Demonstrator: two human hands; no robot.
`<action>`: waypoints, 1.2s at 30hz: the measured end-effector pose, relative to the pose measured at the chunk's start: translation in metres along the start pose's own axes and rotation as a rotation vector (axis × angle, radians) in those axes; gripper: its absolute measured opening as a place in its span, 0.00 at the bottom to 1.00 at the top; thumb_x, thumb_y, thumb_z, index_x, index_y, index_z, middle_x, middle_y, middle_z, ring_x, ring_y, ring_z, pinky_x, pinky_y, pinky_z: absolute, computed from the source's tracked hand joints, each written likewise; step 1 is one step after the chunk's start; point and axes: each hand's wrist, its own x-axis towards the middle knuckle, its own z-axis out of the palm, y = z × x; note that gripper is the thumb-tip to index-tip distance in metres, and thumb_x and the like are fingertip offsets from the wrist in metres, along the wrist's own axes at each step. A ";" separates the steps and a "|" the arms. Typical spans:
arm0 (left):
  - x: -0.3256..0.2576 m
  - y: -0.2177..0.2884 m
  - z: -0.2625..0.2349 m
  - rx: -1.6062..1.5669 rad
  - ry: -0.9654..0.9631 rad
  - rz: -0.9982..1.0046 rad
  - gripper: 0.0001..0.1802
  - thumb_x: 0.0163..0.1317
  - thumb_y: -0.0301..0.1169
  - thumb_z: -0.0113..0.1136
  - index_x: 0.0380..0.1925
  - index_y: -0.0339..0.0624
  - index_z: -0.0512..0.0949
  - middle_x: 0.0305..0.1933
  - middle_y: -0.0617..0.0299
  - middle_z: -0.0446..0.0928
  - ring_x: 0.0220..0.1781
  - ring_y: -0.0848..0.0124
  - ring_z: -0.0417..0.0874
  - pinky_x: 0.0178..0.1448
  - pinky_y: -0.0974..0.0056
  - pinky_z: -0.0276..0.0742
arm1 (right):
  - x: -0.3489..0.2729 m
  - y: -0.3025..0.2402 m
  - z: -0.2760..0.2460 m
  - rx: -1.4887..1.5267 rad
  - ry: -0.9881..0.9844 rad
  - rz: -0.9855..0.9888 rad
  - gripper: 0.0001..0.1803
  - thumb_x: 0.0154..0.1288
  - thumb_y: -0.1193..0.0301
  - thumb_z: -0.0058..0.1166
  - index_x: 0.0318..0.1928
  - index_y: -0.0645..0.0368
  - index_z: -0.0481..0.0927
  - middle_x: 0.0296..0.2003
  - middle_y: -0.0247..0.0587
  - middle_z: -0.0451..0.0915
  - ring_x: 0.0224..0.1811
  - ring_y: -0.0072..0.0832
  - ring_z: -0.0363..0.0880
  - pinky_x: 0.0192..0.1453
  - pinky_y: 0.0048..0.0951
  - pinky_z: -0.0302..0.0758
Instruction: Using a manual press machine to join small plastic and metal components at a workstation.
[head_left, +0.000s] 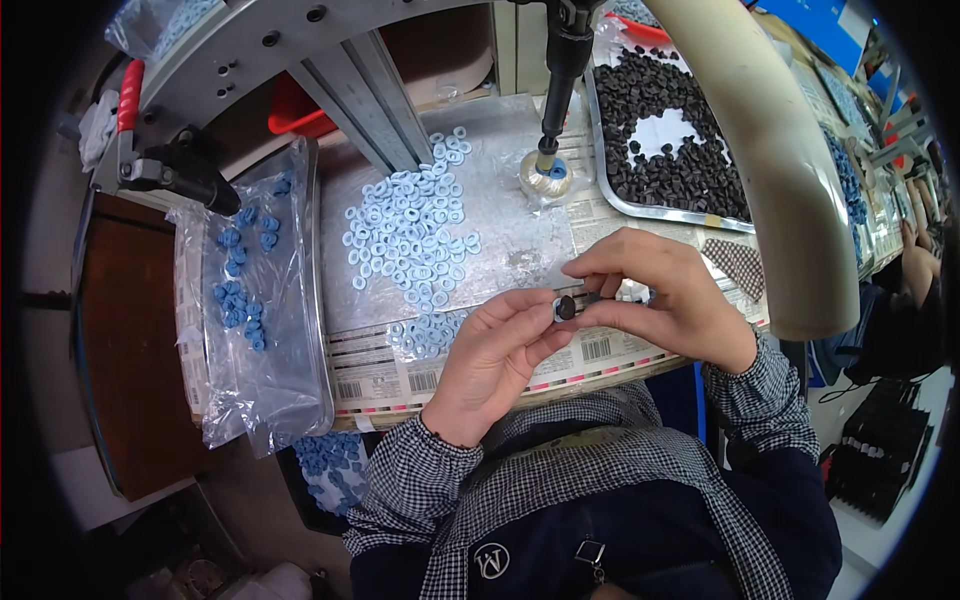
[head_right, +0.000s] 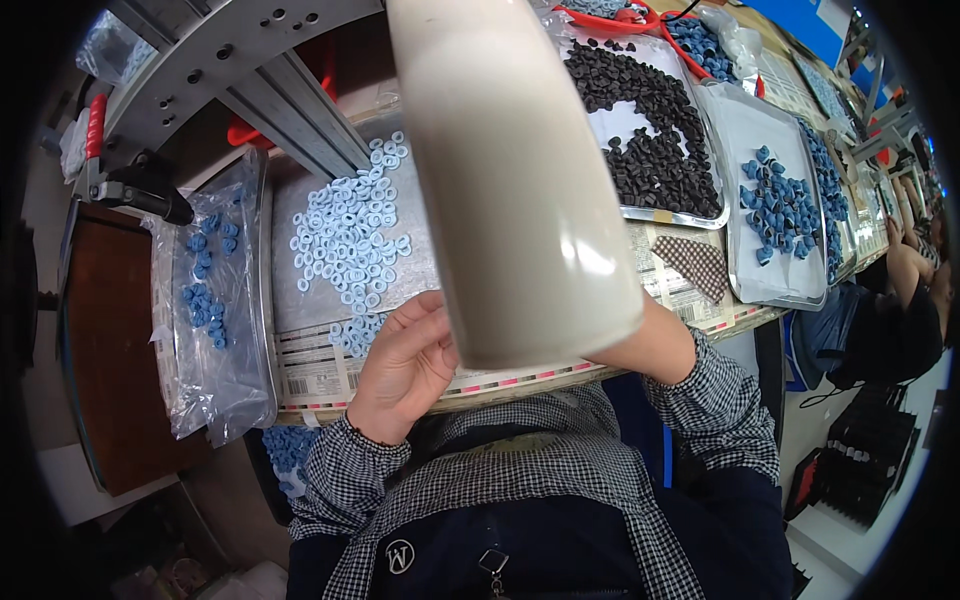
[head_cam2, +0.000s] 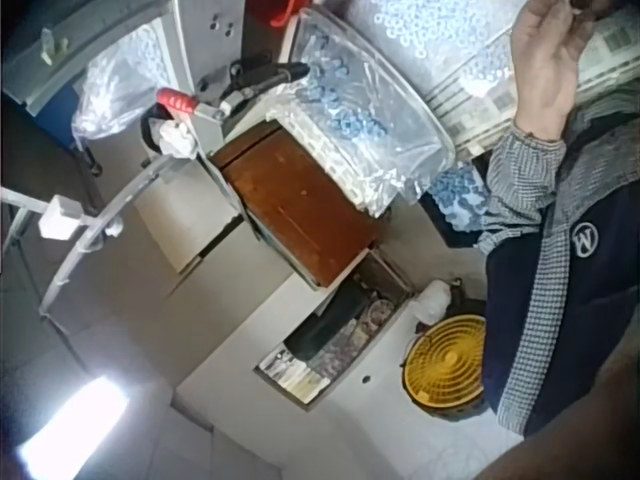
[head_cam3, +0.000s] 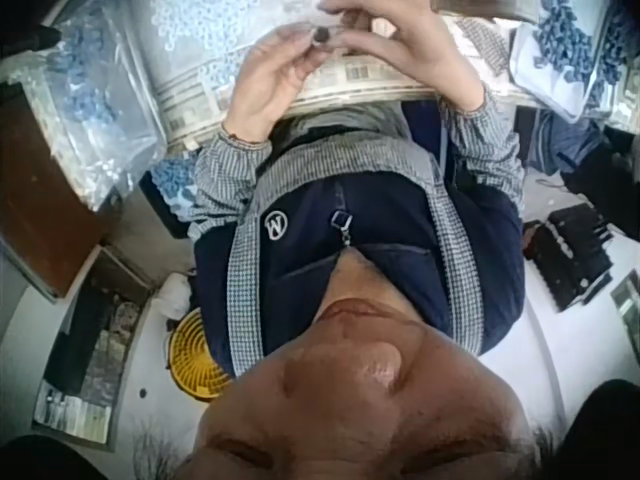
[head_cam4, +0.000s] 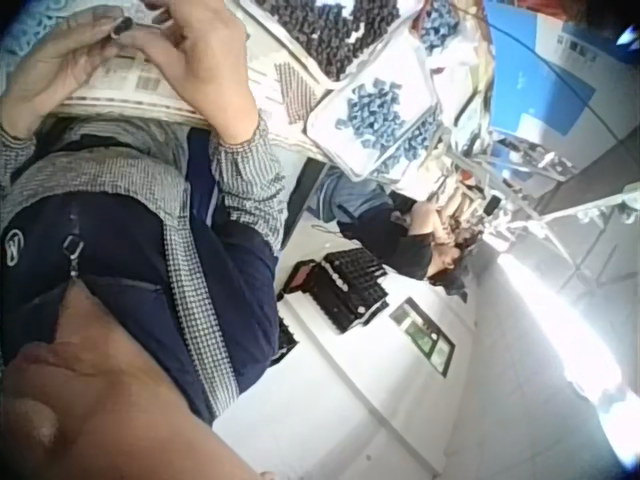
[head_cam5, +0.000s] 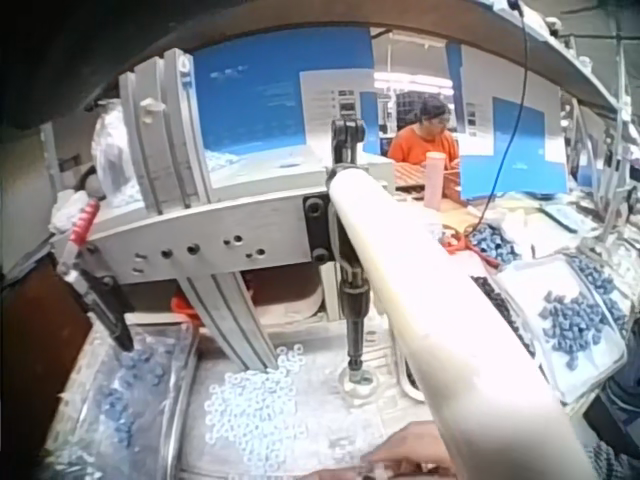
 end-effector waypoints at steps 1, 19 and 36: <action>0.001 0.000 0.001 0.003 0.022 0.034 0.10 0.70 0.22 0.58 0.49 0.33 0.79 0.48 0.52 0.83 0.51 0.64 0.86 0.60 0.63 0.84 | 0.000 0.000 0.003 0.012 0.026 0.015 0.21 0.52 0.77 0.72 0.49 0.60 0.84 0.37 0.40 0.82 0.37 0.31 0.82 0.41 0.27 0.79; -0.019 0.023 0.025 0.430 0.128 0.169 0.11 0.70 0.22 0.58 0.51 0.31 0.78 0.49 0.52 0.83 0.51 0.68 0.85 0.58 0.65 0.83 | 0.011 -0.023 0.020 0.020 0.101 0.053 0.16 0.54 0.79 0.70 0.45 0.63 0.84 0.35 0.39 0.80 0.32 0.25 0.80 0.35 0.25 0.78; -0.037 0.276 -0.108 1.992 0.844 0.391 0.17 0.55 0.26 0.69 0.46 0.35 0.83 0.37 0.54 0.83 0.35 0.65 0.83 0.44 0.62 0.78 | -0.005 -0.006 0.001 -0.120 0.220 0.111 0.16 0.59 0.81 0.67 0.48 0.64 0.82 0.35 0.36 0.78 0.36 0.22 0.78 0.40 0.21 0.76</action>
